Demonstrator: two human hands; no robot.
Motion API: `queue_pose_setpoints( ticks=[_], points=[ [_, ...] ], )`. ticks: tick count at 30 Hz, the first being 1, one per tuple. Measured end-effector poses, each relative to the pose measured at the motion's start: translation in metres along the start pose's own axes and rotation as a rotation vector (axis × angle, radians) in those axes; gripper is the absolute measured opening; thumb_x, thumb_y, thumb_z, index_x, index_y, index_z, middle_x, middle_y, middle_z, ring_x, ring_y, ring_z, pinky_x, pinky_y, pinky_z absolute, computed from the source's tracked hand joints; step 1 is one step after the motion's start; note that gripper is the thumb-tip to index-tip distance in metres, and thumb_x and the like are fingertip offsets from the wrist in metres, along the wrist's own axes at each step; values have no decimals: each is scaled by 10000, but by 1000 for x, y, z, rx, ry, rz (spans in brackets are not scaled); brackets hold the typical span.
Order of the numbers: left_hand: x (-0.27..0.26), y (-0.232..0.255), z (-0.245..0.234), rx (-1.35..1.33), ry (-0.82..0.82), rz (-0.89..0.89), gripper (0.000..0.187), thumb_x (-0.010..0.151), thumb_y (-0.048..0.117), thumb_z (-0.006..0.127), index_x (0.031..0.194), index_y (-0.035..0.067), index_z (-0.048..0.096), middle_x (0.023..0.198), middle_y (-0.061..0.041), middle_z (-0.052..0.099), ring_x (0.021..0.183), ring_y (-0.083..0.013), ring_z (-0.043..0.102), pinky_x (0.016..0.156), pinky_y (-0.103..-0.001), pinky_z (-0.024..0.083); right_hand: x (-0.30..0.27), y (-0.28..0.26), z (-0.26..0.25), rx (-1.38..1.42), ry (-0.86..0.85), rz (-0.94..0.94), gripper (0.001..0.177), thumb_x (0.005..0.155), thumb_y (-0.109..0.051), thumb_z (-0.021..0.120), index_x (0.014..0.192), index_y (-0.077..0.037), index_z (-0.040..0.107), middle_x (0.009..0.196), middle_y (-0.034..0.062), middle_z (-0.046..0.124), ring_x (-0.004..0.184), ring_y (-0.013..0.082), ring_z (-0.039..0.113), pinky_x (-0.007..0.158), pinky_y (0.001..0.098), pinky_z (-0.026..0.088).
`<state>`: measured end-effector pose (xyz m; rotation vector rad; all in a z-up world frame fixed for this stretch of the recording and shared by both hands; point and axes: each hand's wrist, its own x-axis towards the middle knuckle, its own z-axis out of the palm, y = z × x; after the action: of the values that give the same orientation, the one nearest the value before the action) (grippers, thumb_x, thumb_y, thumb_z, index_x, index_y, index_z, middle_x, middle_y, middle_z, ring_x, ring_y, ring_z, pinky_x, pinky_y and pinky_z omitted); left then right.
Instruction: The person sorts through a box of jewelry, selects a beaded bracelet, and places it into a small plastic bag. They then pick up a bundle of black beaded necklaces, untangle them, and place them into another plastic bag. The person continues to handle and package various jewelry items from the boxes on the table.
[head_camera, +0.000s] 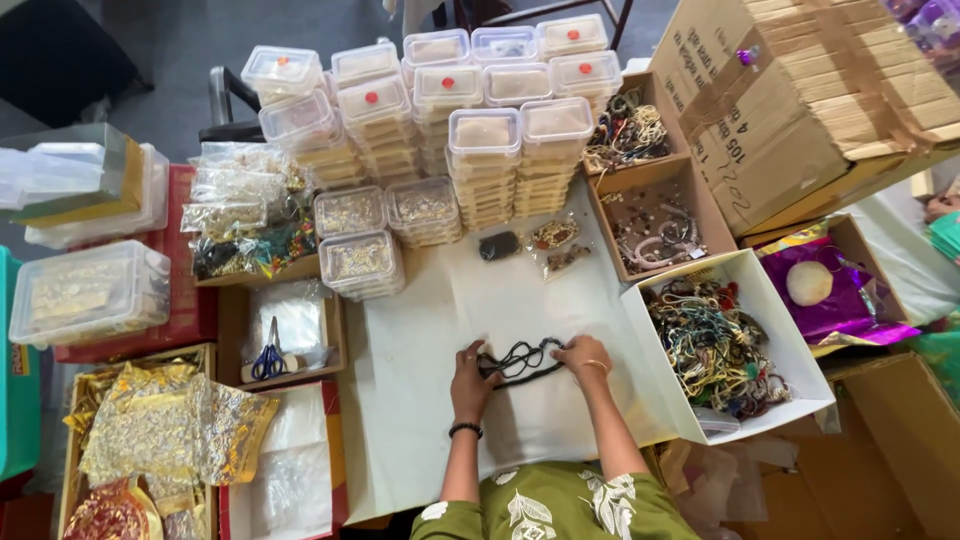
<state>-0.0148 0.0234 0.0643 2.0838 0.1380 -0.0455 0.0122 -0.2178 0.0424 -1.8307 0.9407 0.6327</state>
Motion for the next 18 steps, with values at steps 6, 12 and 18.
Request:
queue_pose_setpoints(
  ticks=[6, 12, 18],
  points=[
    [11, -4, 0, 204, -101, -100, 718, 694, 126, 892, 1330, 209, 571, 1274, -46, 541, 1008, -277, 664, 818, -398, 571, -34, -37, 16, -633, 307, -570, 640, 569, -287, 968, 1151, -252, 703, 1159, 77, 583, 1088, 314, 587, 858, 456, 537],
    [12, -28, -15, 1, -28, -27, 553, 803, -44, 753, 1298, 153, 607, 1260, -92, 560, 1040, -304, 655, 854, -407, 578, 31, 28, 18, -423, 320, -922, 263, 687, -222, 895, 880, -160, 726, 959, 56, 659, 944, 282, 620, 840, 425, 534],
    [26, -52, -17, 229, 270, -52, 526, 785, -114, 605, 1267, 94, 638, 1216, -151, 592, 1061, -364, 613, 869, -435, 528, 16, 16, 25, -119, 466, -747, 249, 848, -246, 827, 929, -79, 660, 882, 54, 667, 823, 262, 638, 801, 401, 519]
  ],
)
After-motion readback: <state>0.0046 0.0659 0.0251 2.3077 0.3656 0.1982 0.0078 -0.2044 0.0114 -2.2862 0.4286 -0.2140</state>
